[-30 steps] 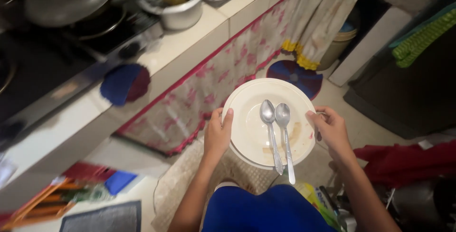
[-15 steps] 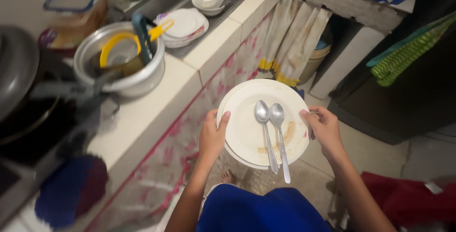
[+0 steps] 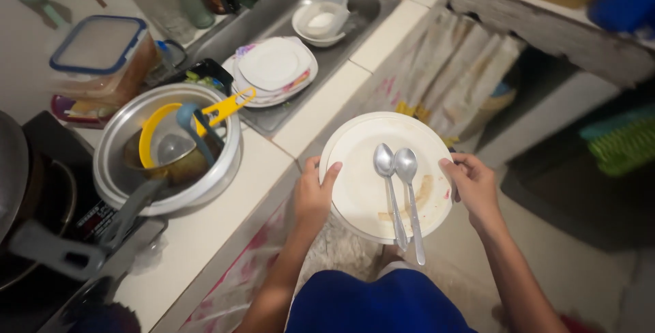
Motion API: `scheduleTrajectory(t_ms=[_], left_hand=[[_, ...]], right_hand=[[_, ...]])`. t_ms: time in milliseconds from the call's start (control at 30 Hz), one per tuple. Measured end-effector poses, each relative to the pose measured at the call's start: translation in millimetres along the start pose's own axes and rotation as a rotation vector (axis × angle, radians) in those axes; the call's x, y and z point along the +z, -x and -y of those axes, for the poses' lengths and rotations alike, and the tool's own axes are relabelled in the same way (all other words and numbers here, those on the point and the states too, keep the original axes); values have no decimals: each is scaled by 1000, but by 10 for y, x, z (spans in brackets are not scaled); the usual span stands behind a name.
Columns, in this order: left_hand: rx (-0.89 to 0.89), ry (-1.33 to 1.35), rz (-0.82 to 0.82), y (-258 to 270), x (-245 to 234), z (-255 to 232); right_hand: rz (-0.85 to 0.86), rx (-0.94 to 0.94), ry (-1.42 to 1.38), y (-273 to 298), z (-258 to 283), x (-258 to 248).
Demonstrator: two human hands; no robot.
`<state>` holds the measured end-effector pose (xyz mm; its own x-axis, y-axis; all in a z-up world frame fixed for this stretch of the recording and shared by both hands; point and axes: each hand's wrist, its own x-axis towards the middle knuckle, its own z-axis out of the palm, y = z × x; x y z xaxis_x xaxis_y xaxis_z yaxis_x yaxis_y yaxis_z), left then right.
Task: Clear dishes from a dining table and wipe the surface clean with a cloth.
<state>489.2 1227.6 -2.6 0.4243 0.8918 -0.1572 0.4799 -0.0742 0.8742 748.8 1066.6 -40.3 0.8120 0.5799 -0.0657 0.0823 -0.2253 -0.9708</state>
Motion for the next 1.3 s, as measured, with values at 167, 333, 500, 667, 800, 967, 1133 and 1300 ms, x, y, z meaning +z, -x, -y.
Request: scheduleTrajectory(t_ms=[167, 333, 500, 667, 800, 967, 1133, 1300], left_hand=[[-51, 68, -110, -450, 219, -151], [-106, 111, -205, -843, 451, -432], [-167, 151, -292, -1166, 657, -485], [-216, 126, -336, -1466, 643, -499], [-268, 109, -381, -1820, 542, -284], [-308, 89, -479, -2234, 254, -252], [-263, 90, -605, -2670, -27, -95], [-306, 101, -746, -3051, -261, 40]], right_hand=[[112, -33, -1, -897, -175, 105], [234, -84, 38, -1825, -128, 179], [347, -76, 55, -2421, 58, 342], [432, -97, 65, -2881, 65, 675], [487, -111, 63, -3274, -32, 1057], [552, -139, 80, -3476, 306, 1632], [601, -173, 110, -3675, 605, 2245], [608, -185, 157, -3838, 838, 2826]])
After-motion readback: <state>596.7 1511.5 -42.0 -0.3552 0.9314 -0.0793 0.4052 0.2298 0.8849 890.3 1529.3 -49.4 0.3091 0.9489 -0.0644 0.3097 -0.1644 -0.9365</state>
